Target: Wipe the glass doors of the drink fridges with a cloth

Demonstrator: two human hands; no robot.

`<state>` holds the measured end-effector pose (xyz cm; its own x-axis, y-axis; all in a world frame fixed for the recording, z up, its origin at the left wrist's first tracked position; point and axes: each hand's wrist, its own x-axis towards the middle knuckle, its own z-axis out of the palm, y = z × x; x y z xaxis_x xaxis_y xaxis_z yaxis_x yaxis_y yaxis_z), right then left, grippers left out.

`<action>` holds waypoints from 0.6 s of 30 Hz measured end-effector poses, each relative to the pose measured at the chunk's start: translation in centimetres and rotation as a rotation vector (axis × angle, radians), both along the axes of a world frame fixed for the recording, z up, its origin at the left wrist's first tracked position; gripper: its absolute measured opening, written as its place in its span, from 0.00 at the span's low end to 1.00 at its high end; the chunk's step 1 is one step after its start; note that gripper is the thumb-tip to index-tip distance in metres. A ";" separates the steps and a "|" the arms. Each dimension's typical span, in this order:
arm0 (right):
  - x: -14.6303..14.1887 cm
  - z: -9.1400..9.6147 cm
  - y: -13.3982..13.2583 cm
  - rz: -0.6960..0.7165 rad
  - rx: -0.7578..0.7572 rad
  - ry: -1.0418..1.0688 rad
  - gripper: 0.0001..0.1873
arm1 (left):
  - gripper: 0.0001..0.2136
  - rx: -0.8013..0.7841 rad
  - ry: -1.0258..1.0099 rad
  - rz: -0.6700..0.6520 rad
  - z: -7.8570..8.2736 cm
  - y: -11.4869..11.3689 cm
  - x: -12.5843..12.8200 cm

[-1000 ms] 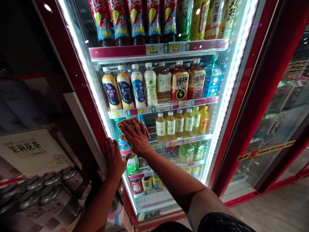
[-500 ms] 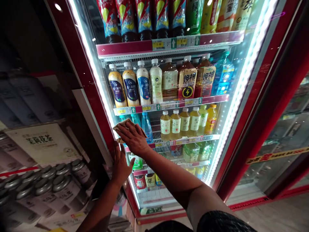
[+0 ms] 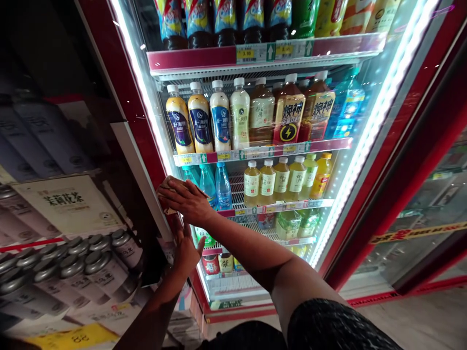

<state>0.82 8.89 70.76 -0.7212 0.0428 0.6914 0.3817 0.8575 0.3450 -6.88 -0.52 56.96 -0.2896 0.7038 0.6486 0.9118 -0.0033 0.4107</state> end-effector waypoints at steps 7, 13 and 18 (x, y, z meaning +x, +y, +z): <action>-1.6 -1.9 -0.4 -0.030 -0.111 0.120 0.33 | 0.43 -0.003 -0.047 -0.024 -2.6 -0.2 0.4; 0.8 -5.1 0.0 0.077 -0.043 -0.018 0.27 | 0.46 -0.012 -0.173 0.040 -3.3 -1.3 1.1; 1.5 -4.9 -0.1 -0.130 -0.120 0.201 0.35 | 0.49 0.066 -0.155 0.002 -3.3 -1.2 0.9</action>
